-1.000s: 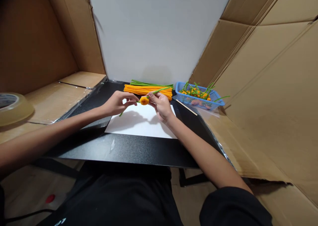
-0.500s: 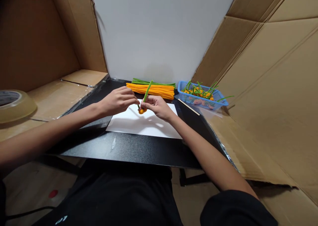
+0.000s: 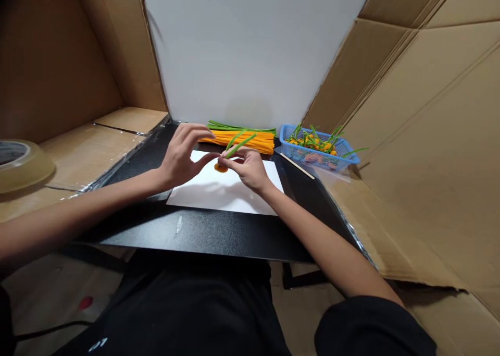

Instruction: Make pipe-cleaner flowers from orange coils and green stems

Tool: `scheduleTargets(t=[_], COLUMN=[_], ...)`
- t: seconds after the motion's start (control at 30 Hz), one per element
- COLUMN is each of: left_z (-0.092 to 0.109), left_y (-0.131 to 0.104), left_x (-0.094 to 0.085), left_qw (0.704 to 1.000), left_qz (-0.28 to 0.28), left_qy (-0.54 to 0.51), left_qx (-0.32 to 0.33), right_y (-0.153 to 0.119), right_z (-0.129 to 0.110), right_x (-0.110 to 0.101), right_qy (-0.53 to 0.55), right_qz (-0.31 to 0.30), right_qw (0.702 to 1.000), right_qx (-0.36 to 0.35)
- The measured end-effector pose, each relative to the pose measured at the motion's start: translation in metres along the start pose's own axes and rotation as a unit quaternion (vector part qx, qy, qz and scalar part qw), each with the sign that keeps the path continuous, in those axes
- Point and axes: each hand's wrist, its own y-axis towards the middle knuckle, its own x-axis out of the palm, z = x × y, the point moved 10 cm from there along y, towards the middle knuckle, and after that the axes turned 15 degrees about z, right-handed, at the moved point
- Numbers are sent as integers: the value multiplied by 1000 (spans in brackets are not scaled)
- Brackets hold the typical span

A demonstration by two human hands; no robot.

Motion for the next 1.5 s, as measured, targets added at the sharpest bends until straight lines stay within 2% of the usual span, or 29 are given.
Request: scheduleTargets(t=[0.07,0.17,0.23,0.33,0.43,0.53,0.6,0.67,0.8,0.93,1.23,1.5], left_z=[-7,-18,-24,-30,-24,-23,-21,-19,-23,-27,-22,-21], left_y=[-2,-15,-25,-38,-42,-46,-48,-47,-47,-49,-42,-38], left_x=[-1,20,32,46,55,54,53,52,50,53,55,56], left_qw=[996,961,917,828,761,715,695,700,732,727,727,732], left_qz=[31,-22,-35,-32,-24,32,57,64,68,64,31,16], left_qy=[-40,-158,-232,-344,-437,-482,-496,-494,-461,-458,-468,-471], left_qx=[-77,-227,-323,-441,-479,-506,-518,-512,-497,-507,-501,-493], right_y=[2,1,-2,-7,-13,-21,-25,-28,-27,-23,-20,-22], right_z=[-6,-19,-25,-30,-34,-42,-46,-49,-53,-54,-58,-62], right_x=[-6,-10,-11,-12,-13,-13,-12,-10,-11,-15,-20,-19], right_qy=[11,35,33,21,21,-15,-57,-86,-101,-123,-129,-135], right_qz=[30,58,80,117,148,174,185,188,195,208,203,194], right_qw=[999,996,993,988,982,972,964,959,953,949,946,942], right_qx=[-27,-64,-83,-96,-114,-158,-182,-197,-211,-204,-217,-237])
